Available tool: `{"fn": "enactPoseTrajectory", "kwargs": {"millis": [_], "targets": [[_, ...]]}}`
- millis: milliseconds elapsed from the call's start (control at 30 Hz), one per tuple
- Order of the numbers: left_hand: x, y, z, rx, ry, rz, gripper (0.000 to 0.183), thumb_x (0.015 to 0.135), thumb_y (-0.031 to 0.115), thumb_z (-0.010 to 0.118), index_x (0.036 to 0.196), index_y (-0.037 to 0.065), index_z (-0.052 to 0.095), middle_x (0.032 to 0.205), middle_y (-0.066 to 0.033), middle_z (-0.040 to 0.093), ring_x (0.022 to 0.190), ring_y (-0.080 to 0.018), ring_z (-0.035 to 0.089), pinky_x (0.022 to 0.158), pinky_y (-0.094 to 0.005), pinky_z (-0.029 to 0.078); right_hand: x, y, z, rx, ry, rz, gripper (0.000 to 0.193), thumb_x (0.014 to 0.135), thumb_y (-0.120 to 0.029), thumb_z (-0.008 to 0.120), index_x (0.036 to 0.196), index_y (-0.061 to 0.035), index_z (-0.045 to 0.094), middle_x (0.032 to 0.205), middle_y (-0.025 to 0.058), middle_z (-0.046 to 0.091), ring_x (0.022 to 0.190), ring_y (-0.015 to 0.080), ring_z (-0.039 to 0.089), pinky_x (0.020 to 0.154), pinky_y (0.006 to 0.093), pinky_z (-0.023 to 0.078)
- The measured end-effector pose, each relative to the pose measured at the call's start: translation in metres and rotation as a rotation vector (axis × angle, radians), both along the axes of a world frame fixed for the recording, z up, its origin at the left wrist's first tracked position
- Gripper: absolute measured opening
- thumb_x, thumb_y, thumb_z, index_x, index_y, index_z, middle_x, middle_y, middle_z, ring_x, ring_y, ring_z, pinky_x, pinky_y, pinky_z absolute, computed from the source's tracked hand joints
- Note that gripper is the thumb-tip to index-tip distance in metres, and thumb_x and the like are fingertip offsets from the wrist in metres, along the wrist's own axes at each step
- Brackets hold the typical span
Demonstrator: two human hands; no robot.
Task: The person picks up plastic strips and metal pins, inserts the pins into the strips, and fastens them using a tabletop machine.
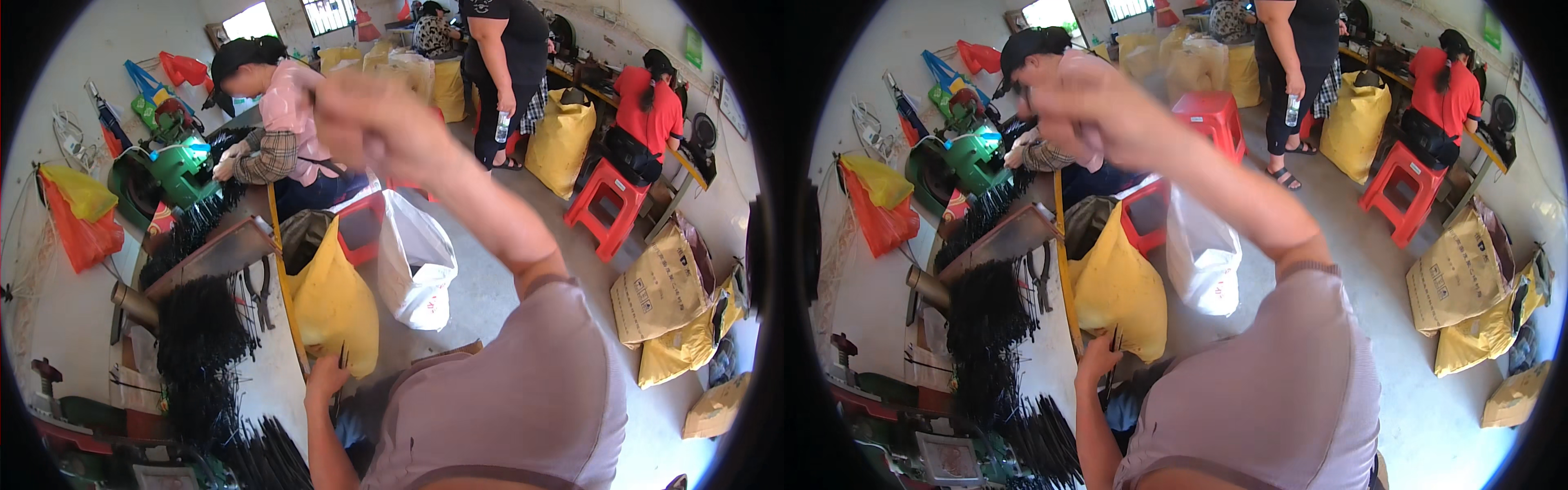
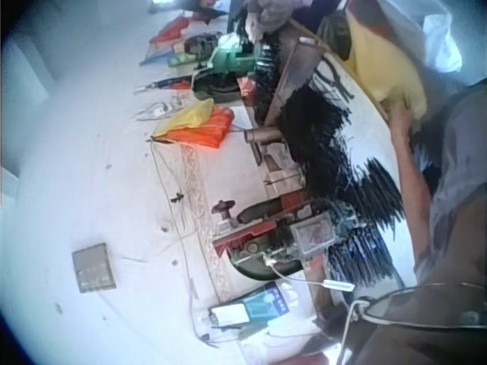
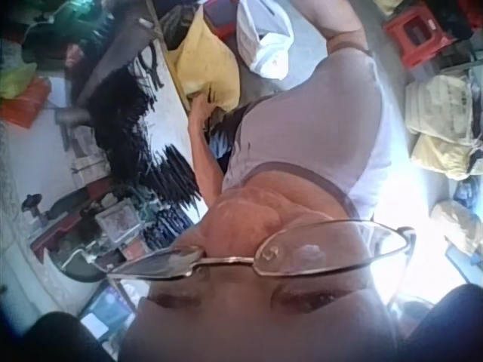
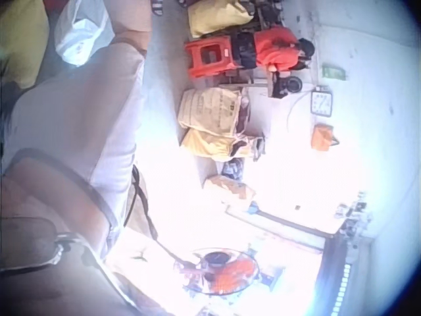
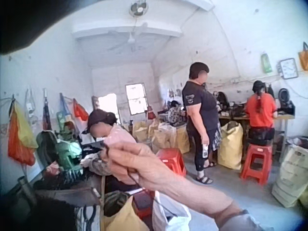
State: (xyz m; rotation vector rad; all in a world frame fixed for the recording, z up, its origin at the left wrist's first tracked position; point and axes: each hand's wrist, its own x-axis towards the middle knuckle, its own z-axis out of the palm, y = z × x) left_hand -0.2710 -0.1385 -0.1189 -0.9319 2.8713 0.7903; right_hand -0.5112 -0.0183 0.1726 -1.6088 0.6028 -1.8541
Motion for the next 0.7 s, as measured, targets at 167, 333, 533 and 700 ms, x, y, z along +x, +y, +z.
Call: {"fn": "enactPoseTrajectory", "kwargs": {"millis": [167,333,533,700], "targets": [[-0.004,0.01,0.024,0.017,-0.055,0.002,0.023,0.067,0.016,0.052,0.08,-0.001,0.057,0.077,-0.0229,0.056,0.077,-0.0377,0.054,0.069,-0.0437,0.042,0.001,0.04,0.089,-0.352,0.217,0.311,0.032,0.09,-0.022,0.035,0.109,0.0025,0.044,0.051,0.0,0.039,0.036,0.0028,0.027,0.033,0.016,0.023],[0.0,0.001,0.01,0.063,-0.109,0.028,0.023,0.066,0.015,0.052,0.081,-0.002,0.056,0.08,-0.0235,0.056,0.081,-0.0381,0.053,0.069,-0.044,0.042,-0.023,0.032,0.04,-0.162,0.219,0.059,0.019,0.081,-0.013,0.053,0.09,0.0039,0.058,0.066,0.0085,0.056,0.045,0.0056,0.044,0.039,0.0168,0.031],[0.001,0.002,0.006,0.085,-0.086,0.003,0.021,0.062,0.012,0.054,0.077,-0.003,0.053,0.075,-0.0231,0.056,0.077,-0.0381,0.053,0.067,-0.0429,0.041,-0.042,0.02,0.0,-0.136,0.122,-0.03,0.021,0.083,-0.015,0.051,0.091,0.0039,0.055,0.052,0.0013,0.042,0.043,0.0049,0.031,0.039,0.0187,0.022],[0.0,0.001,0.008,0.111,-0.077,0.028,0.021,0.061,0.013,0.055,0.073,-0.004,0.052,0.07,-0.0222,0.055,0.07,-0.0372,0.054,0.063,-0.0411,0.042,-0.059,0.027,-0.011,-0.017,0.065,-0.129,0.022,0.082,-0.016,0.052,0.09,0.0043,0.056,0.053,0.0004,0.042,0.044,0.0049,0.032,0.039,0.0182,0.023]]}}
